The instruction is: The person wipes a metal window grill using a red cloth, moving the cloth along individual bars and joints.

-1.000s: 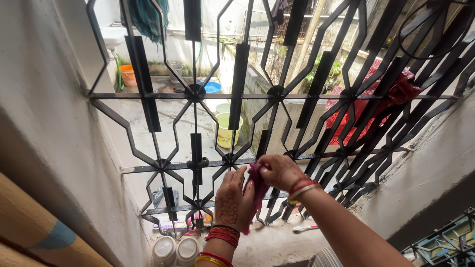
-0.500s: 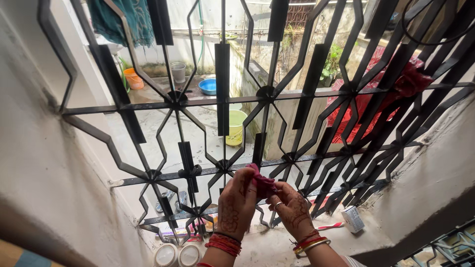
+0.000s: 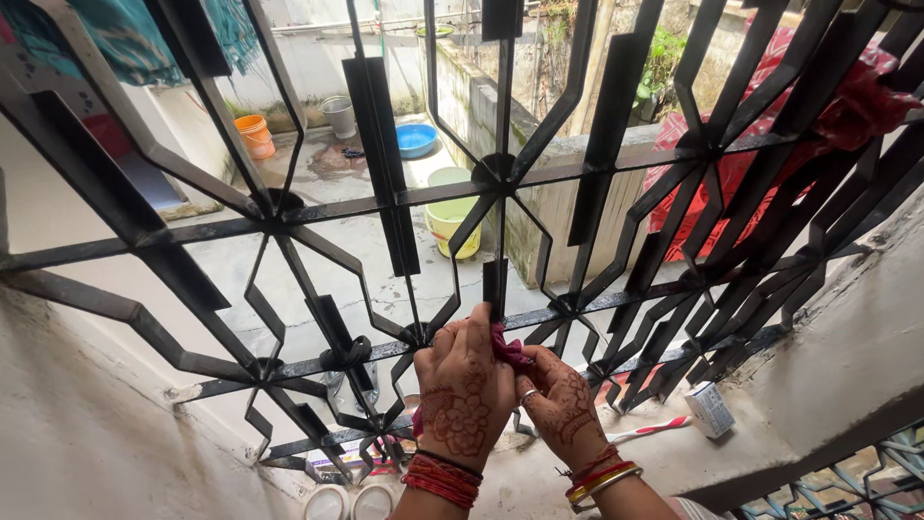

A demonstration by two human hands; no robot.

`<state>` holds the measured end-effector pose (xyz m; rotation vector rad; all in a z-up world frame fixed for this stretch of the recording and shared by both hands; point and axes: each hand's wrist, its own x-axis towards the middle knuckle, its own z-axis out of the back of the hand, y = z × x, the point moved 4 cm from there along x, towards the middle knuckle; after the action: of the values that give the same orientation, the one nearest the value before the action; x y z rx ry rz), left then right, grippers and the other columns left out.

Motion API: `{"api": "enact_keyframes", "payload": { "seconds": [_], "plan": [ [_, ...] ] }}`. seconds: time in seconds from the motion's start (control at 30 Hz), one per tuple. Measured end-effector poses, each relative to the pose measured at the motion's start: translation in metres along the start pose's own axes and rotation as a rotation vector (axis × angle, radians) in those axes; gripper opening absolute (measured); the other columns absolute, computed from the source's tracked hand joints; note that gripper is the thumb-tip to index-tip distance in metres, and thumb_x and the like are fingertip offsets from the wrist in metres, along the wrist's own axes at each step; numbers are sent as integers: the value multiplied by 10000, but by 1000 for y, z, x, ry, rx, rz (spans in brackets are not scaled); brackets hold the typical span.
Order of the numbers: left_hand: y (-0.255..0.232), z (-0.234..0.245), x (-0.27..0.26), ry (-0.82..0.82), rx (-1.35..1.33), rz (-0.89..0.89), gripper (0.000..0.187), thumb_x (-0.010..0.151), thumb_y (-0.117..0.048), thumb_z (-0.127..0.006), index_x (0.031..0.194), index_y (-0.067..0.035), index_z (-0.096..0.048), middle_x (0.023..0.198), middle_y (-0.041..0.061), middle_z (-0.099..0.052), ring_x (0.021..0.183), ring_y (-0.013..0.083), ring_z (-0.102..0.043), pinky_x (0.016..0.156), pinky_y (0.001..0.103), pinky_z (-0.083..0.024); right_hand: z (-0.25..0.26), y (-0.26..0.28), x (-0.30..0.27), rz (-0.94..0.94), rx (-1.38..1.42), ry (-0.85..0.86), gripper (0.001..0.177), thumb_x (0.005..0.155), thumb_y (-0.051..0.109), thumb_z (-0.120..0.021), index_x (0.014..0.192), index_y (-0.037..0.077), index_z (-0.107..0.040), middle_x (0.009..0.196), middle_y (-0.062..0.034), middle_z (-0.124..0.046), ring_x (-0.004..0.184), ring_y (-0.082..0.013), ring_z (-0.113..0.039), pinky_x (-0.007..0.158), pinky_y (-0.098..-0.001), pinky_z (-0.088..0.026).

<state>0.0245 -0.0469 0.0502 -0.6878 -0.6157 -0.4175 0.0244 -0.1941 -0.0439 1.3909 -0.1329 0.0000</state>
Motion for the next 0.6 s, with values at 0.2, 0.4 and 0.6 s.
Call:
{"api": "enact_keyframes", "payload": {
  "seconds": [0.2, 0.4, 0.6],
  "plan": [
    [-7, 5, 0, -21, 66, -52, 625, 743, -144, -691, 1348, -51, -563, 1148, 85, -687, 1113, 268, -605, 863, 475, -397, -5, 12, -8, 55, 89, -35, 318, 925, 47, -563, 1233, 19, -636, 1028, -64, -766, 924, -97, -726, 808, -274, -611],
    [-1, 22, -21, -120, 28, -90, 463, 749, -103, -696, 1207, -98, -631, 1136, 44, -698, 1114, 257, -630, 914, 435, -439, -6, 27, -22, 24, -68, -64, 299, 929, 98, -603, 1220, 52, -654, 997, -60, -795, 912, -127, -765, 820, -285, -632],
    [24, 50, -40, -149, -168, 205, 351, 863, -77, -693, 1210, -123, -680, 1020, 84, -714, 910, 242, -713, 822, 367, -581, -12, 63, -35, 250, -95, -146, 357, 922, 98, -656, 1279, 92, -652, 1132, -80, -757, 967, -152, -743, 772, -315, -636]
  ]
}}
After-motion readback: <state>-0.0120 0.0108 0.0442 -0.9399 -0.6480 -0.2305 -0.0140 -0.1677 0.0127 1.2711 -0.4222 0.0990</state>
